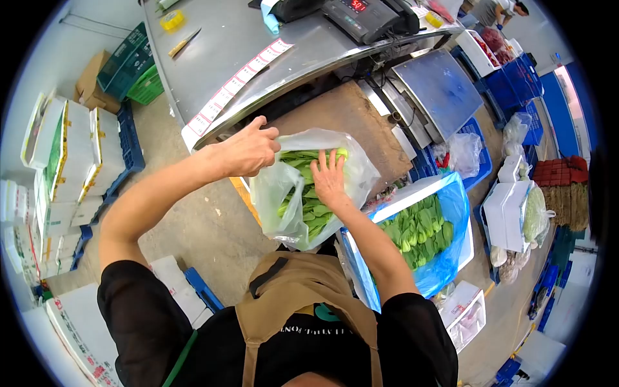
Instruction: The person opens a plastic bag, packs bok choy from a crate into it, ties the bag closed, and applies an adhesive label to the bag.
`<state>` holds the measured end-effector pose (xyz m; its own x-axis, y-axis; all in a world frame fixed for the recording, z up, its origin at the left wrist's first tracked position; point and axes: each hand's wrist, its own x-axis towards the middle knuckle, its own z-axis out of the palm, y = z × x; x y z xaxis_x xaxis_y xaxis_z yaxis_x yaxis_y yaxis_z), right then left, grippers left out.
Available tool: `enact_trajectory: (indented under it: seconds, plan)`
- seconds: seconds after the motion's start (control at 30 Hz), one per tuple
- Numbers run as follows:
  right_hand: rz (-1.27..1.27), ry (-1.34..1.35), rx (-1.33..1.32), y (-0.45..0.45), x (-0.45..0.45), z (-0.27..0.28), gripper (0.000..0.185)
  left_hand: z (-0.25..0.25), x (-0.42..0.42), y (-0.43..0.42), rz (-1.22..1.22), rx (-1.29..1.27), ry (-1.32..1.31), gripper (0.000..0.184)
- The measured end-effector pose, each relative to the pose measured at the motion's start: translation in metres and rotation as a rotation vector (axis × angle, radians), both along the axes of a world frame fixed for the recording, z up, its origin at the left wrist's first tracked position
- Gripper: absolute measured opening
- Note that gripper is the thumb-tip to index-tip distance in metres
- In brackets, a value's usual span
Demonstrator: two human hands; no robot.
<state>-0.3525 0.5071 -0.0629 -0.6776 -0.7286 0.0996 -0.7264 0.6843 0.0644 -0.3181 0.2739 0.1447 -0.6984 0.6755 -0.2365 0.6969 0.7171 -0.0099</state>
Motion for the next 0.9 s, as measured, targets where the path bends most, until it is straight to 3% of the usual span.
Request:
enact_trajectory:
  seconds: [0.17,0.2,0.27,0.33,0.37,0.43,0.53,0.63,0.7,0.73,0.77,0.8,0.87,0.9]
  plan:
    - [-0.116,-0.066,-0.017,0.004,0.013,-0.03,0.037,0.019,-0.005,0.0,-0.083,0.376,0.123,0.012]
    - [-0.125,-0.226,0.034,0.0,0.013,-0.05,0.038,0.019,-0.006,-0.001,-0.078,0.381,0.115,0.012]
    - [-0.159,-0.087,0.041,-0.016,0.007,-0.094,0.038,0.017,-0.01,0.004,-0.099,0.407,0.091,0.014]
    - [-0.225,-0.684,-0.029,-0.027,-0.01,-0.069,0.041,0.013,-0.013,0.004,-0.054,0.434,0.141,0.013]
    - [-0.155,-0.422,-0.072,-0.027,-0.008,-0.074,0.044,0.011,-0.013,0.002,0.023,0.391,0.087,0.012]
    - [-0.155,-0.36,0.074,-0.028,-0.019,-0.046,0.054,0.01,-0.006,0.013,0.124,0.363,0.064,0.012]
    - [-0.046,-0.411,-0.204,0.016,-0.015,0.012,0.071,0.006,0.002,0.031,0.176,0.388,0.038,0.015]
    - [0.076,-0.514,-0.573,0.077,0.025,0.023,0.058,0.001,0.011,0.05,0.275,0.408,0.062,0.015]
    - [0.046,-0.804,-0.877,0.153,0.053,0.053,0.044,0.001,0.015,0.059,0.356,0.383,0.02,0.015]
    - [-0.121,-0.696,-1.246,0.184,0.07,0.048,0.031,-0.002,0.017,0.064,0.392,0.374,0.02,0.016]
    - [-0.437,-0.772,-1.338,0.215,0.082,0.042,0.024,-0.006,0.019,0.069,0.431,0.367,0.022,0.016]
    - [-0.797,-0.685,-1.347,0.242,0.092,0.008,0.023,-0.007,0.019,0.074,0.45,0.356,0.008,0.018]
    - [-1.139,-0.397,-0.997,0.283,0.099,-0.073,0.027,-0.006,0.022,0.105,0.514,0.357,0.15,0.019]
    - [-1.107,-0.391,-0.875,0.285,0.101,-0.114,0.033,-0.006,0.023,0.124,0.54,0.359,0.225,0.019]
